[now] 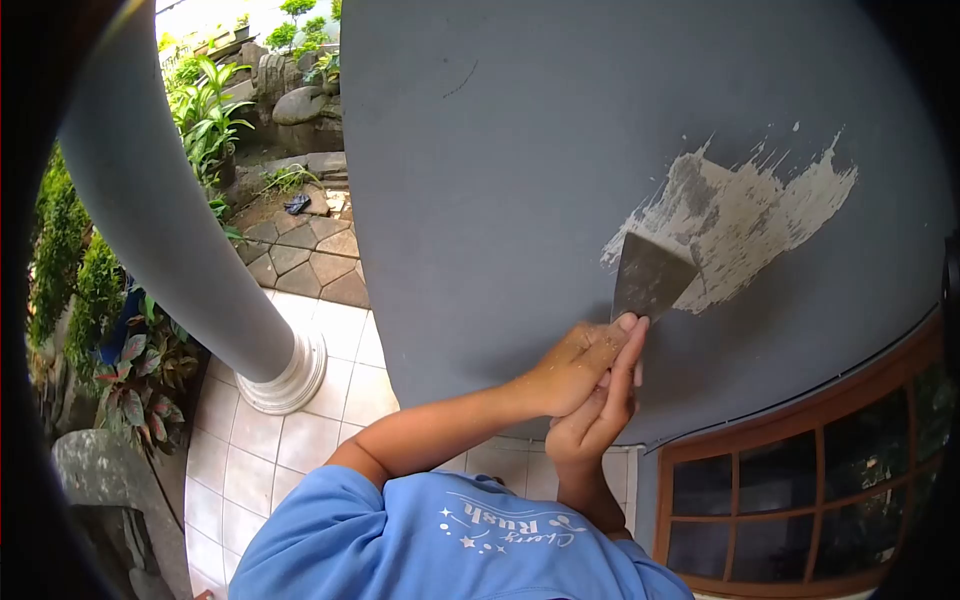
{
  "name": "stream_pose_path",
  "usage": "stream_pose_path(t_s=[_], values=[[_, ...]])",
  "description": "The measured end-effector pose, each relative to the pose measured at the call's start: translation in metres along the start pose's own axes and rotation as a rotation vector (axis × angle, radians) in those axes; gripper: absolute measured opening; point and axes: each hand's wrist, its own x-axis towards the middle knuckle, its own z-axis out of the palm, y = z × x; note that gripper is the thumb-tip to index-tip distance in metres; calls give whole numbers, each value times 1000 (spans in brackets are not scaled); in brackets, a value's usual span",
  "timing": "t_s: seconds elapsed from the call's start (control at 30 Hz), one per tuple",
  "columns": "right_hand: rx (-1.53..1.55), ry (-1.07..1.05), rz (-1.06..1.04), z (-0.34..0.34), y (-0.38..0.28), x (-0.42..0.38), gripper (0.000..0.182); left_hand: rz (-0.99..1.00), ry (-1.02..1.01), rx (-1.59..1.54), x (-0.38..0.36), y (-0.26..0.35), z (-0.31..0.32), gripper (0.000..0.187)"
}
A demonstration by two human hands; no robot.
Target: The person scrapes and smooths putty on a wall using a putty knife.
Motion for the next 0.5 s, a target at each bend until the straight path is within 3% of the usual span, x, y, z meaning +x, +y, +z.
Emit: stream_pose_path(t_s=[0.07,0.17,0.3,0.43,0.5], values=[[-34,-81,-4,-6,-2,0,61,8,21,-43,-1,3,5,65],[64,-19,126,10,5,-29,58,-87,80,-81,-18,-27,-2,63],[27,-2,87,4,-3,-12,58,11,31,10,-4,-4,0,62],[24,30,75,5,-7,-18,58,-14,13,-8,-7,7,3,62],[41,24,67,9,-3,-12,58,-49,45,-63,-15,-17,1,63]])
